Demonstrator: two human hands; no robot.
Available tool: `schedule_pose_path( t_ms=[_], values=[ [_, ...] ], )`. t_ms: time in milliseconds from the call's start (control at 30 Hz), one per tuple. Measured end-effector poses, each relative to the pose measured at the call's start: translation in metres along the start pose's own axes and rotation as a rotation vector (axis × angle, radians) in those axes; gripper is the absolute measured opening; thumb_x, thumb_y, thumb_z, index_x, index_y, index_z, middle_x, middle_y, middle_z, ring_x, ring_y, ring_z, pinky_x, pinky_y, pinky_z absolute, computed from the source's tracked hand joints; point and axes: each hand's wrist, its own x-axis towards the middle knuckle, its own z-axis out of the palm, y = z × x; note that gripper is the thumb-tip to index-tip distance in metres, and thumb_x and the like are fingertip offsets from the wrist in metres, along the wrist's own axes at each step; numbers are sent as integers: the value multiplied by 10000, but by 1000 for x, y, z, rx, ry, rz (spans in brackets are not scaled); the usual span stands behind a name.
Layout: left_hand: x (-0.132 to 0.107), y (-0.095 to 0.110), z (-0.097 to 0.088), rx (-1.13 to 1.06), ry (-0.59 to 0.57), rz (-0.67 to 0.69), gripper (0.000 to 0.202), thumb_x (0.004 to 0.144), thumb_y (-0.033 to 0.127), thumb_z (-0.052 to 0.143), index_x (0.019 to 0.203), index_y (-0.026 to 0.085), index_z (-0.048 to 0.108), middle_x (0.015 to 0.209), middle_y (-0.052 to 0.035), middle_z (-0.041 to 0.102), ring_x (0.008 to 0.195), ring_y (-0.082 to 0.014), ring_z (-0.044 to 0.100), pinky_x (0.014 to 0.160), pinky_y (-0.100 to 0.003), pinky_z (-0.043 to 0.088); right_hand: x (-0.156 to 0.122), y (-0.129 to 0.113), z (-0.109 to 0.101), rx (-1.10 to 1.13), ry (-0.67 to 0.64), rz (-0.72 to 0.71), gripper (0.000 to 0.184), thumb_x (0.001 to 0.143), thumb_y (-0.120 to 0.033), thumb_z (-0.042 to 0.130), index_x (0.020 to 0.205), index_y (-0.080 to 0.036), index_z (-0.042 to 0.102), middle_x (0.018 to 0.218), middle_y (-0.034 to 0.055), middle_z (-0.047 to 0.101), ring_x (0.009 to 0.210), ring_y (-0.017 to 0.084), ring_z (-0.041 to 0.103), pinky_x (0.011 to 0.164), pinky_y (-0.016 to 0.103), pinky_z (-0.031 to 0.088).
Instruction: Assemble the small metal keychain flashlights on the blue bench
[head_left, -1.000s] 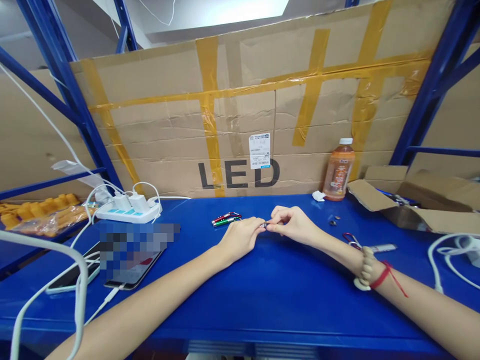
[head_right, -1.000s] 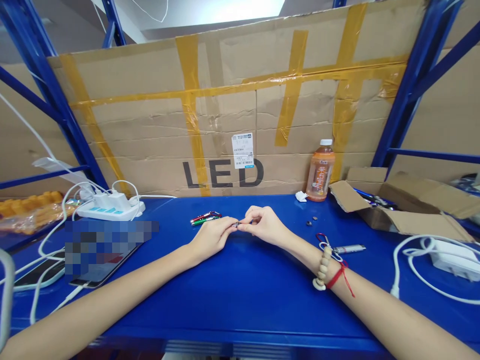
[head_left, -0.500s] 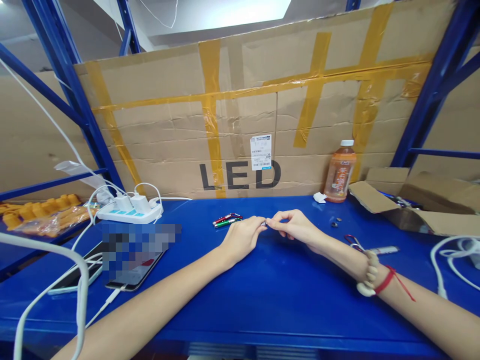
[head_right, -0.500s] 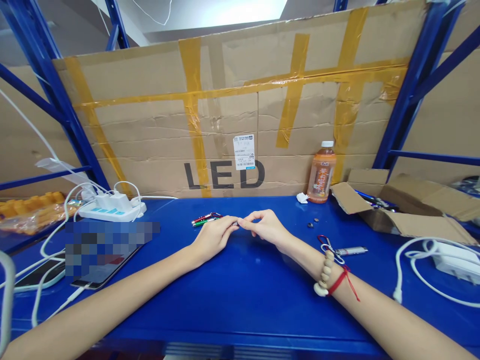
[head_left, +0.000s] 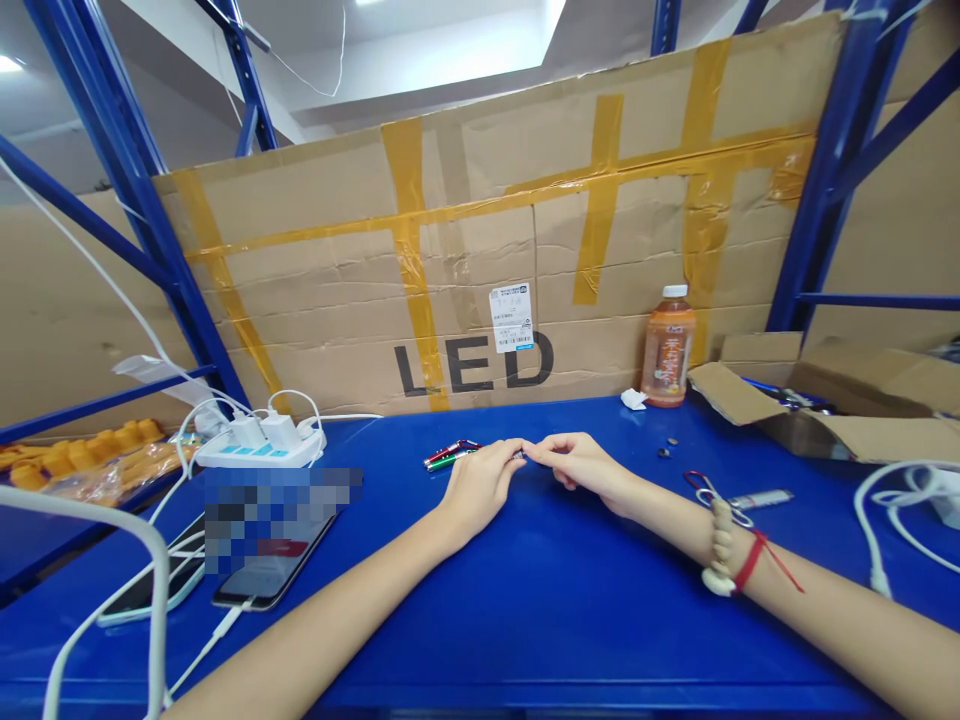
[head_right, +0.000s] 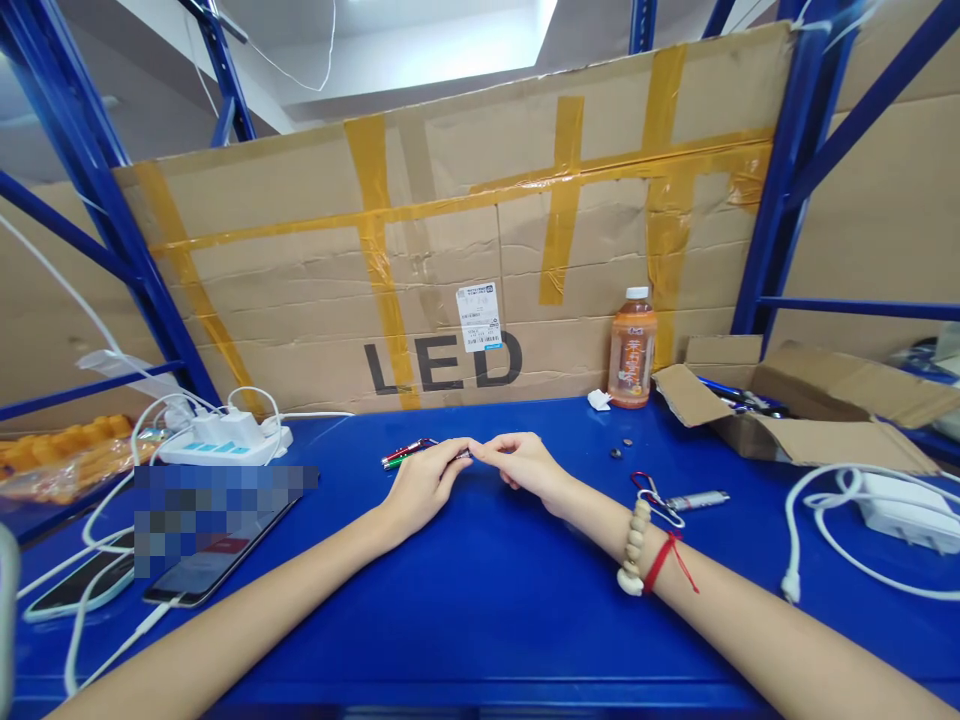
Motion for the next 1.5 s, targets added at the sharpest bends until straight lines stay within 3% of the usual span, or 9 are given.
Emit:
schedule_pose_path(
  t_ms=[167,300,367,500,667,800,1000,1233,1500],
  values=[
    [0,3,-2,-20,-32,-58,180,898,219,396,993,229,549,956,2,669,843,-151,630,717,-241,476,7,7,-2,-207,86,-149,433,616,-581,632,638,-149,628,445,-36,478,407,57,378,426,201,284],
    [1,4,-2,-21,-48,-86,181,906,241,371,991,231,530,948,3,661,810,-154,626,675,-243,461,11,9,-4,-281,206,-311,401,620,-529,656,806,-175,695,751,29,625,480,66,446,438,204,341],
    [1,3,-2,-34,-42,-105,187,911,251,358,998,235,523,953,4,657,821,-159,625,666,-246,455,12,9,-5,-284,214,-399,380,633,-494,661,839,-178,710,858,50,619,488,60,445,441,212,358],
    [1,2,-3,-60,-30,-155,209,924,268,328,1024,250,511,897,11,656,770,-153,622,622,-237,440,10,8,-5,-301,166,-509,318,672,-455,648,820,-187,730,851,41,577,456,33,404,448,218,374],
    [1,1,-2,-83,-40,-141,200,922,256,327,1000,238,510,896,7,649,768,-149,615,627,-230,433,9,8,-5,-246,125,-512,322,674,-443,654,851,-183,719,887,37,552,423,9,391,416,211,363],
    [1,0,-2,-137,-97,-131,210,919,264,331,1016,237,516,886,8,647,759,-146,608,636,-232,431,12,11,-9,-203,58,-515,309,663,-452,665,773,-167,712,885,34,536,439,23,449,434,227,398],
    [2,-1,-3,-264,-164,-71,231,921,270,331,1009,223,539,831,15,642,759,-133,603,646,-215,424,16,10,-19,-169,-115,-468,329,623,-473,693,708,-155,698,855,32,533,475,39,481,425,216,424],
    [0,-2,-3,-241,-205,-24,249,920,270,323,1021,217,544,791,7,645,724,-136,611,610,-210,429,9,2,-20,-223,-134,-462,335,595,-485,705,602,-151,680,822,35,534,499,46,472,434,211,425],
    [-3,-3,-2,-162,-209,40,228,897,247,372,981,213,581,804,-1,676,706,-141,630,636,-219,452,9,9,-20,-246,-191,-461,313,608,-472,705,588,-161,677,761,24,530,489,57,456,440,224,418]
  ],
)
